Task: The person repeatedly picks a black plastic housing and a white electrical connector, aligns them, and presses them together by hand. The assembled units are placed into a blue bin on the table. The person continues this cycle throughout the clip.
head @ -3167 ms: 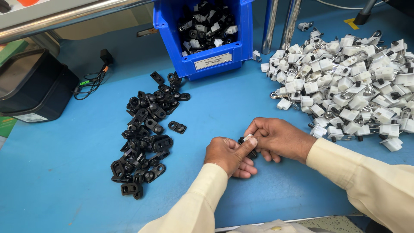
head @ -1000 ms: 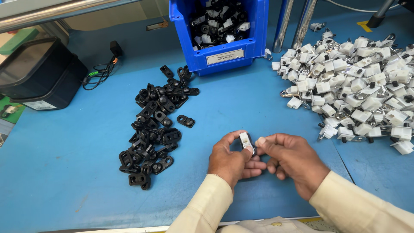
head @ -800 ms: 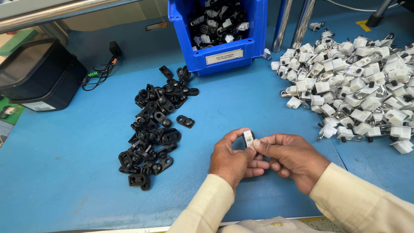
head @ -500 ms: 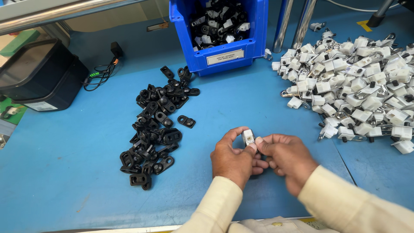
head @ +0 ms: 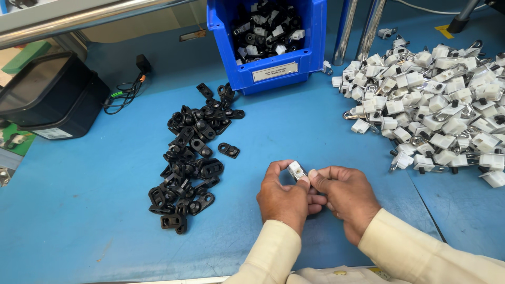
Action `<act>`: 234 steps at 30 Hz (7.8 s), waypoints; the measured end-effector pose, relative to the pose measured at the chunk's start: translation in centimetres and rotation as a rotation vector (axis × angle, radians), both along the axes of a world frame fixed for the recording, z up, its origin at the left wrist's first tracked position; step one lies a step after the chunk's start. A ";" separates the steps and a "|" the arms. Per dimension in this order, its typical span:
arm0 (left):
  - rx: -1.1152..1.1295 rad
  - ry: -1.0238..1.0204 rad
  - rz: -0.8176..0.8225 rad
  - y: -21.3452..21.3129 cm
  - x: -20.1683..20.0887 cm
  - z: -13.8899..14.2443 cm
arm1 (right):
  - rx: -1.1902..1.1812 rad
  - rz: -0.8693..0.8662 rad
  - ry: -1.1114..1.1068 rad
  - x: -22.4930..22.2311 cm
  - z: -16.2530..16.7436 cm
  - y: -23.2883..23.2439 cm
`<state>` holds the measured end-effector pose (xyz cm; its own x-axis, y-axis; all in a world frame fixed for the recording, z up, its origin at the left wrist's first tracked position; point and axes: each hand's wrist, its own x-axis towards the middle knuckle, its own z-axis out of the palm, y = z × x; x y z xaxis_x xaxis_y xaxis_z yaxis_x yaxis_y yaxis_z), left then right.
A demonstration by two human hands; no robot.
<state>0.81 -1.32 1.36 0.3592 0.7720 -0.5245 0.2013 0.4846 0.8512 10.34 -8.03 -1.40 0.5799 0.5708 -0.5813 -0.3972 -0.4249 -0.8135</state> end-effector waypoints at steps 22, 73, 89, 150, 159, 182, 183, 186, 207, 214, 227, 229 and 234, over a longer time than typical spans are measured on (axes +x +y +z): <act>-0.382 -0.345 -0.041 1.6 -1.8 -2.0 | 0.153 0.043 -0.109 2.2 0.0 -0.6; -0.089 -0.056 -0.036 -1.0 -0.4 1.1 | 0.194 -0.133 0.115 1.5 -1.0 -0.5; -0.009 0.069 -0.151 -0.6 -0.5 0.2 | 0.117 0.080 -0.021 3.5 -0.7 -0.5; 0.079 -0.115 -0.357 -0.2 -1.7 -2.7 | 0.090 0.385 -0.279 5.2 -1.1 -2.3; 0.299 0.099 -0.390 -0.1 -1.4 -0.2 | 0.120 0.365 -0.098 5.4 -1.0 -2.4; 0.820 0.468 -0.156 6.8 -8.0 0.2 | 0.266 0.302 -0.533 6.6 -0.7 1.9; 0.841 0.564 -0.148 7.9 -7.8 0.4 | 0.210 0.306 -0.564 6.2 -1.2 0.5; 1.153 0.750 -0.354 11.8 -6.4 0.8 | 0.094 0.246 -0.606 5.2 -1.5 -2.2; 0.310 0.200 -0.397 7.0 -2.7 -1.9 | -0.031 0.341 -1.063 8.4 1.9 -1.5; 0.345 0.311 -0.309 4.3 -2.5 -1.0 | -0.030 0.672 -1.367 5.1 1.2 -1.6; 0.378 0.482 -0.322 3.2 -2.9 0.9 | 0.001 0.383 -1.306 4.8 0.1 -2.4; 0.374 0.471 -0.308 3.0 -3.0 0.9 | 0.019 0.370 -1.358 4.7 -0.4 -2.4; 0.366 0.416 -0.273 2.3 -2.4 0.7 | 0.025 0.421 -1.368 4.9 -1.0 -1.0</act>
